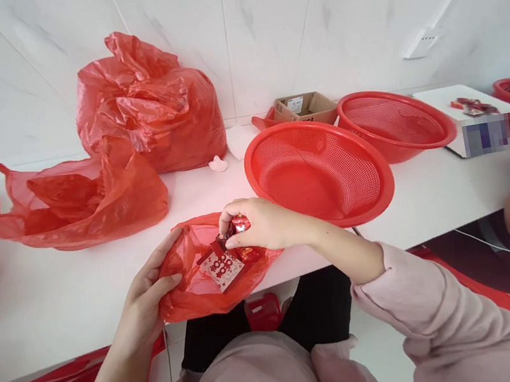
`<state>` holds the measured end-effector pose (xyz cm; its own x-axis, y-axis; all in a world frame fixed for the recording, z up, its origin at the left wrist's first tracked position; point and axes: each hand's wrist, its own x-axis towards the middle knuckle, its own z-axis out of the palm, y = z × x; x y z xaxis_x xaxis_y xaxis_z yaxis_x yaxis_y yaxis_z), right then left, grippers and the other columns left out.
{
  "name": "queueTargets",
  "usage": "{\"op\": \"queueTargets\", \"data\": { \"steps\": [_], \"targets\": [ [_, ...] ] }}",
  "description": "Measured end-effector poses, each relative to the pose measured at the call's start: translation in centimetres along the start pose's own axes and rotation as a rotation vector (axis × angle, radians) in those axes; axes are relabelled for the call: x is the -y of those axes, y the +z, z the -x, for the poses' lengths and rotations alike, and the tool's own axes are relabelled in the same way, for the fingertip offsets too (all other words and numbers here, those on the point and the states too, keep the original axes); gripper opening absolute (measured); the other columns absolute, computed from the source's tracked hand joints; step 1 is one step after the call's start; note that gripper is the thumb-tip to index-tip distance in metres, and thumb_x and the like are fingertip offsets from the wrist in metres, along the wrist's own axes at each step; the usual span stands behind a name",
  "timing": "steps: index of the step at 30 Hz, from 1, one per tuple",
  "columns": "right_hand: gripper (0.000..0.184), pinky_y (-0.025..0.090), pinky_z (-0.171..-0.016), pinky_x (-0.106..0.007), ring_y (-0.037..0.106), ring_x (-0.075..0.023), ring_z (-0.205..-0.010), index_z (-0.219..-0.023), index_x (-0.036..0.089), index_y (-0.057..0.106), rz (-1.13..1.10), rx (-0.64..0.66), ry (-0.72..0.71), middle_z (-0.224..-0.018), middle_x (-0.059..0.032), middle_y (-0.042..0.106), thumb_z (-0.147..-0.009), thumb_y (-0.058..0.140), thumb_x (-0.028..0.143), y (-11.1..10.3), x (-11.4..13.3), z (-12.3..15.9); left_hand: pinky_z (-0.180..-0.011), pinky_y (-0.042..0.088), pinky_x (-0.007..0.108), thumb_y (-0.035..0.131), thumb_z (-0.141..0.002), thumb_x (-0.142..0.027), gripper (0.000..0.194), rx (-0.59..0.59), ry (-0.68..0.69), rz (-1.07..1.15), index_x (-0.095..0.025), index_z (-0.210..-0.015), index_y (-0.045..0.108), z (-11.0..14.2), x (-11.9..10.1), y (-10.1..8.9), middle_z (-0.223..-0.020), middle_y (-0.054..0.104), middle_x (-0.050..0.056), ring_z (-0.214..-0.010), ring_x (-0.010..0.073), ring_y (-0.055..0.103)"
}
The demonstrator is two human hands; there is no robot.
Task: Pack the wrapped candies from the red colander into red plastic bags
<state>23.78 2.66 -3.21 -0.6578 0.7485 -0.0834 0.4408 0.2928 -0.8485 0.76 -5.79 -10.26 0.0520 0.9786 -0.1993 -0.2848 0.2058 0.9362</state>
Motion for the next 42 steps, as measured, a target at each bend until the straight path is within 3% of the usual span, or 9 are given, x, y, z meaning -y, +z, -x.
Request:
{"op": "queueTargets", "data": {
  "steps": [7,13,21,24,29,33,37,42],
  "targets": [
    [0.025,0.046,-0.066,-0.025,0.058,-0.0108,-0.066,-0.094,0.019,0.065,-0.212,-0.049,0.107,-0.079,0.002,0.065,-0.077,0.074,0.036,2.0,-0.8,-0.7,-0.099,0.051,0.039,0.066,-0.076,-0.021,0.07,-0.021,0.033,0.025,-0.024,-0.144,0.05,0.3,0.0,0.1,-0.145,0.055,0.008,-0.125,0.0333,0.056],
    [0.026,0.049,-0.063,-0.025,0.06,-0.0111,-0.068,-0.09,0.019,0.067,-0.273,-0.067,0.141,-0.089,0.0,0.067,-0.074,0.077,0.038,3.3,-0.7,-1.2,-0.102,0.049,0.039,0.065,-0.076,-0.02,0.07,-0.007,0.037,0.03,-0.025,-0.144,0.05,0.2,0.1,0.2,-0.15,0.049,0.007,-0.129,0.0327,0.053],
    [0.018,0.053,-0.058,-0.026,0.06,-0.0095,-0.059,-0.096,0.016,0.069,-0.276,-0.038,0.172,-0.099,-0.0053,0.07,-0.086,0.065,0.03,4.0,-1.4,-2.0,-0.109,0.043,0.043,0.065,-0.078,-0.02,0.07,0.004,0.04,0.038,-0.024,-0.145,0.048,0.2,0.5,-0.1,-0.151,0.048,0.008,-0.133,0.034,0.05],
    [0.021,0.054,-0.063,-0.027,0.063,-0.0111,-0.067,-0.104,0.016,0.069,-0.262,-0.029,0.189,-0.105,-0.0069,0.07,-0.089,0.062,0.029,3.9,-1.5,-2.0,-0.11,0.042,0.044,0.065,-0.078,-0.019,0.069,0.011,0.039,0.052,-0.023,-0.145,0.048,0.2,0.5,-0.2,-0.149,0.05,0.009,-0.134,0.0336,0.049],
    [0.026,0.052,-0.086,-0.029,0.063,-0.0152,-0.099,-0.116,0.018,0.067,-0.386,-0.018,0.187,-0.116,-0.0079,0.069,-0.096,0.052,0.028,3.8,-1.8,-2.0,-0.106,0.046,0.041,0.064,-0.078,-0.017,0.07,0.008,0.038,0.074,-0.023,-0.145,0.047,0.2,0.4,0.0,-0.15,0.05,0.008,-0.131,0.0321,0.052],
    [0.03,0.056,-0.078,-0.03,0.063,-0.0161,-0.101,-0.124,0.017,0.06,-0.659,-0.007,0.315,-0.136,-0.0128,0.057,-0.098,0.047,0.023,4.0,-1.8,-2.1,-0.104,0.048,0.04,0.065,-0.077,-0.016,0.069,-0.003,0.03,0.122,-0.022,-0.144,0.049,0.2,0.3,0.2,-0.147,0.052,0.008,-0.129,0.0319,0.054],
    [0.037,0.056,-0.092,-0.037,0.064,-0.0165,-0.108,-0.124,0.013,0.058,-0.755,-0.014,0.342,-0.146,-0.0146,0.047,-0.09,0.045,0.005,4.1,-1.9,-2.2,-0.106,0.047,0.039,0.066,-0.077,-0.016,0.067,-0.005,0.032,0.132,-0.024,-0.143,0.051,0.3,0.2,0.1,-0.147,0.053,0.008,-0.129,0.0308,0.055],
    [0.042,0.051,-0.103,-0.041,0.062,-0.018,-0.116,-0.126,0.014,0.057,-0.779,0.016,0.338,-0.145,-0.0148,0.049,-0.088,0.044,0.004,4.0,-2.4,-2.2,-0.109,0.044,0.042,0.065,-0.077,-0.017,0.069,-0.019,0.057,0.098,-0.022,-0.144,0.049,0.3,0.3,0.2,-0.147,0.052,0.009,-0.131,0.0322,0.052]
  ]
}}
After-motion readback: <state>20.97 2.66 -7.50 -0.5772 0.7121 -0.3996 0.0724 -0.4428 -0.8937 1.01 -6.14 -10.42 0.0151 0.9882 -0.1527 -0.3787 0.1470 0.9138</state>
